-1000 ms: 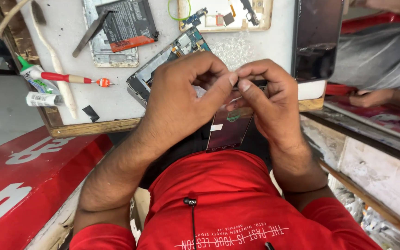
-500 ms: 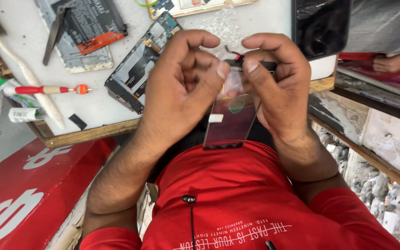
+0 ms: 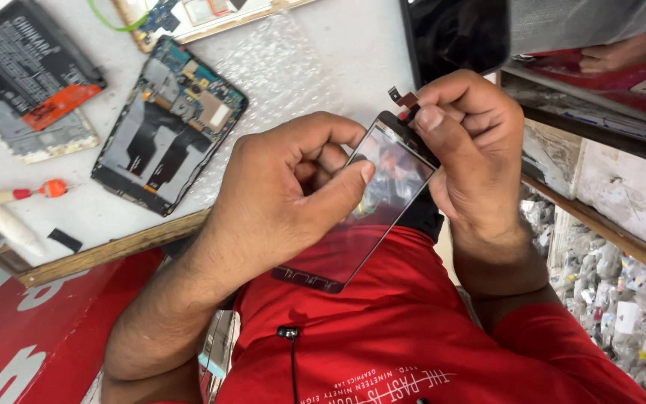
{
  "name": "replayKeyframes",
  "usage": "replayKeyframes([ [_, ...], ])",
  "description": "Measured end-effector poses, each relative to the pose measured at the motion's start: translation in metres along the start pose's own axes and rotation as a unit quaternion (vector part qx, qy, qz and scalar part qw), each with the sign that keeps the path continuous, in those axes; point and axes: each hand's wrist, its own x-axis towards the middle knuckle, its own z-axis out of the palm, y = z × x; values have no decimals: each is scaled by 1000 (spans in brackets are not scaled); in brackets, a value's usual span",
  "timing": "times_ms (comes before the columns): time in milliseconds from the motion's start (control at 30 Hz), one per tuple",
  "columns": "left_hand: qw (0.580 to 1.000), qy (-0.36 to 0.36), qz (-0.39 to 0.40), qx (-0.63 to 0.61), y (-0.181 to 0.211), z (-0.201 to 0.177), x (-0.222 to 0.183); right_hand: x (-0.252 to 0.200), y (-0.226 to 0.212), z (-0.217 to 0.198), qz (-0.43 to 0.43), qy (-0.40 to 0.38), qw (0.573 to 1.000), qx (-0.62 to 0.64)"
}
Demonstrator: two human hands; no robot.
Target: The person disassembles a smartphone, removes the battery, and handles internal components and a screen assembly. They then reassemble the device by placing the screen back onto the chassis and pressing the edges to secure it.
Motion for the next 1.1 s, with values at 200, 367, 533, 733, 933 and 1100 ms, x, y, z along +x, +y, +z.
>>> replayKeyframes([
  [200,994,-56,-43,-79,9,7,15,-4,-2,-21,13,0,999,52],
  [367,992,-76,-71,-77,16,16,29,-2,-8,-31,28,11,996,86],
  [533,996,-72,-45,8,25,22,38,-1,-11,-37,19,16,995,92],
  [733,996,-65,-58,27,31,26,42,2,-10,-41,5,10,995,100],
  [933,996,-54,-47,53,33,28,42,4,-11,-41,-10,-7,996,90],
  [1100,995,-48,-38,77,33,29,42,8,-12,-40,-3,-8,996,90],
])
